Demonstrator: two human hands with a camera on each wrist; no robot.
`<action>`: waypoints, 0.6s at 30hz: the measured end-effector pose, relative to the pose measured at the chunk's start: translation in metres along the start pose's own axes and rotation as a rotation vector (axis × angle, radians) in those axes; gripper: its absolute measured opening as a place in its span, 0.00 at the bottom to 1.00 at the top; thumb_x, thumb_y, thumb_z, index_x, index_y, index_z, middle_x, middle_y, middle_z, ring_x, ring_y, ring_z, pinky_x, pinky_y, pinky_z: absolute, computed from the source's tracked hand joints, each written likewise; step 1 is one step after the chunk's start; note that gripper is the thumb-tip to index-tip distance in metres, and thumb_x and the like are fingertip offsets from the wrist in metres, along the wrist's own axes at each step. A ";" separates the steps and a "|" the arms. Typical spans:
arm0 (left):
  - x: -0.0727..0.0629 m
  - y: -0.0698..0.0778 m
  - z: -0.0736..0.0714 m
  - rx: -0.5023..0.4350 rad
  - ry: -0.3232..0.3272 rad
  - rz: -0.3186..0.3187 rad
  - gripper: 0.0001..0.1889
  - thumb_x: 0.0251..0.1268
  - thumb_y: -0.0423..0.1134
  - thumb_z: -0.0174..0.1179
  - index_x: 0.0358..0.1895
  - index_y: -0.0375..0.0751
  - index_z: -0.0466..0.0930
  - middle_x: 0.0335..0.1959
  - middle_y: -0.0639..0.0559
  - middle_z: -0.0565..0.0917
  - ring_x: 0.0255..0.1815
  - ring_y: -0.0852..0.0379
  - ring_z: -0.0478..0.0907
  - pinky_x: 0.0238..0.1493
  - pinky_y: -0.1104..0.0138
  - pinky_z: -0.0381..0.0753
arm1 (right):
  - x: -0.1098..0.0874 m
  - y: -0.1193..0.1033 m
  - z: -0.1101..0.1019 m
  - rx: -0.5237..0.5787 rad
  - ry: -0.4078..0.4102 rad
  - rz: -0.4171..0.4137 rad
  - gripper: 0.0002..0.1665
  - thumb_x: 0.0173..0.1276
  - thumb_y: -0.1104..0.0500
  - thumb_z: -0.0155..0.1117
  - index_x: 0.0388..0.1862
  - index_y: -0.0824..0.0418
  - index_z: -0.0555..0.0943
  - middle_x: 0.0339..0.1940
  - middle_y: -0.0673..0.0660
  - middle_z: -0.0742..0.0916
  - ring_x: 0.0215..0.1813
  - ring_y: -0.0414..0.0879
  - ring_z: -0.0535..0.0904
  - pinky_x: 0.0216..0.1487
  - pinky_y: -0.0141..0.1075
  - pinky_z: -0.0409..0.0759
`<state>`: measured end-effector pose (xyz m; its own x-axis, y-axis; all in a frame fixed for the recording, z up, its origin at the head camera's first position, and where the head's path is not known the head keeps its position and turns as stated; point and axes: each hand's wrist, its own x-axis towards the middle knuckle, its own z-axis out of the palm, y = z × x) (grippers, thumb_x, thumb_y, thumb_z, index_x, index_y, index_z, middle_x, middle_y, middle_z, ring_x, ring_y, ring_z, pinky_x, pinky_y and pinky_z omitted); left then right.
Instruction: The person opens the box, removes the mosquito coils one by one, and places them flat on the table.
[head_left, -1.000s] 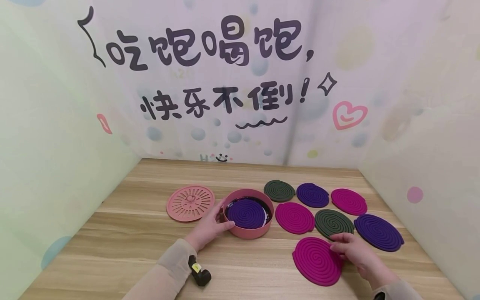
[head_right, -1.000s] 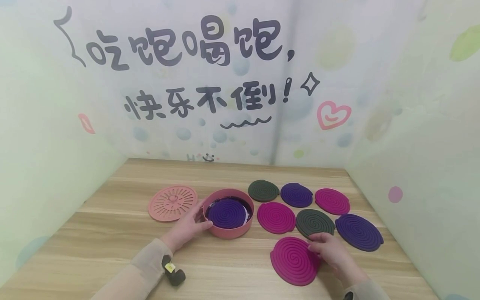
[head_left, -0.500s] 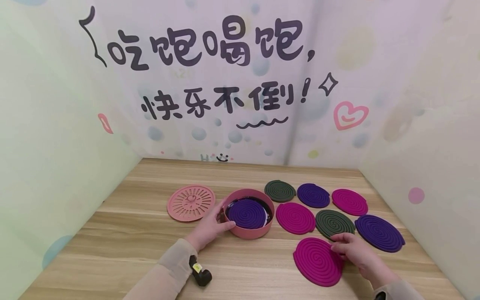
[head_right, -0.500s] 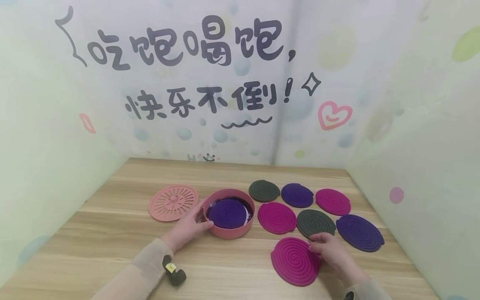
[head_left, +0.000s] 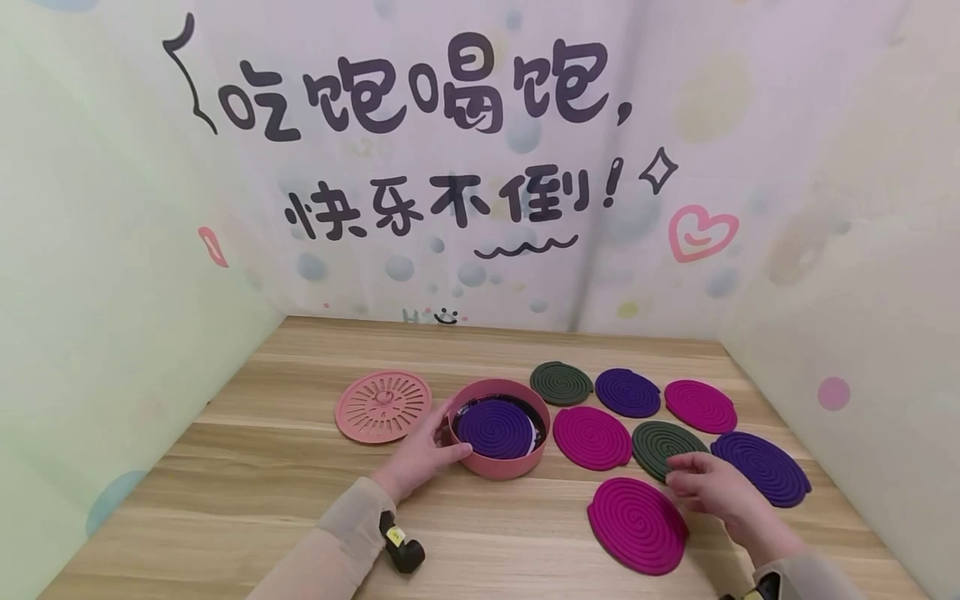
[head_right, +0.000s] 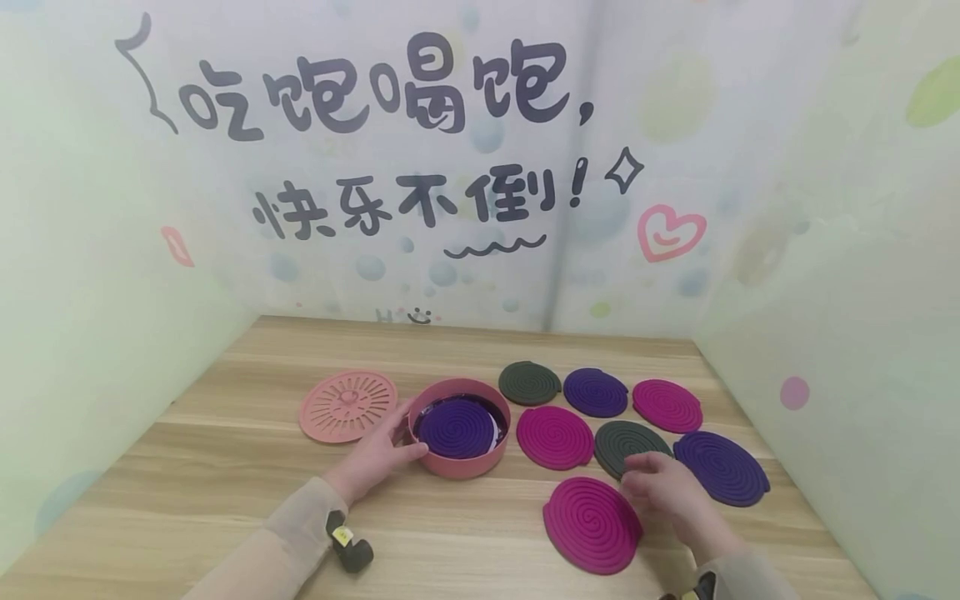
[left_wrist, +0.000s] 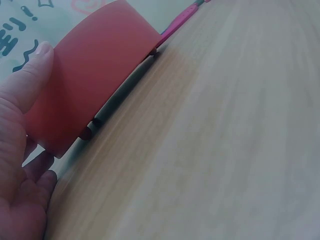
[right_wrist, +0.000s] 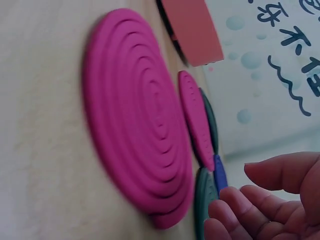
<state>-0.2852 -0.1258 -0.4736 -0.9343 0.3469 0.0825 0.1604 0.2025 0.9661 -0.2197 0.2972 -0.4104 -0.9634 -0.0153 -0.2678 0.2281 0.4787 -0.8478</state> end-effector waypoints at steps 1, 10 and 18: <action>0.000 0.000 0.000 -0.004 -0.001 -0.002 0.47 0.58 0.45 0.69 0.77 0.47 0.50 0.73 0.44 0.61 0.73 0.46 0.57 0.71 0.52 0.57 | 0.001 -0.004 -0.001 -0.006 -0.003 -0.011 0.28 0.68 0.63 0.58 0.62 0.79 0.66 0.45 0.60 0.83 0.44 0.46 0.79 0.43 0.42 0.80; -0.001 0.004 0.000 -0.034 0.012 -0.001 0.45 0.59 0.40 0.69 0.76 0.46 0.51 0.73 0.42 0.60 0.73 0.45 0.56 0.71 0.52 0.57 | 0.016 -0.041 0.007 0.040 -0.024 -0.142 0.32 0.71 0.59 0.57 0.67 0.75 0.62 0.58 0.68 0.76 0.51 0.47 0.77 0.47 0.36 0.80; 0.000 0.003 0.003 -0.011 0.041 -0.001 0.43 0.60 0.35 0.67 0.76 0.39 0.51 0.72 0.37 0.60 0.73 0.40 0.56 0.70 0.48 0.57 | 0.040 -0.079 0.042 0.147 -0.023 -0.206 0.31 0.71 0.62 0.56 0.68 0.74 0.62 0.60 0.69 0.75 0.56 0.52 0.76 0.57 0.43 0.78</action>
<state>-0.2834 -0.1230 -0.4712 -0.9468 0.3085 0.0914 0.1562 0.1922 0.9688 -0.2703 0.2221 -0.3734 -0.9886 -0.1197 -0.0916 0.0473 0.3304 -0.9427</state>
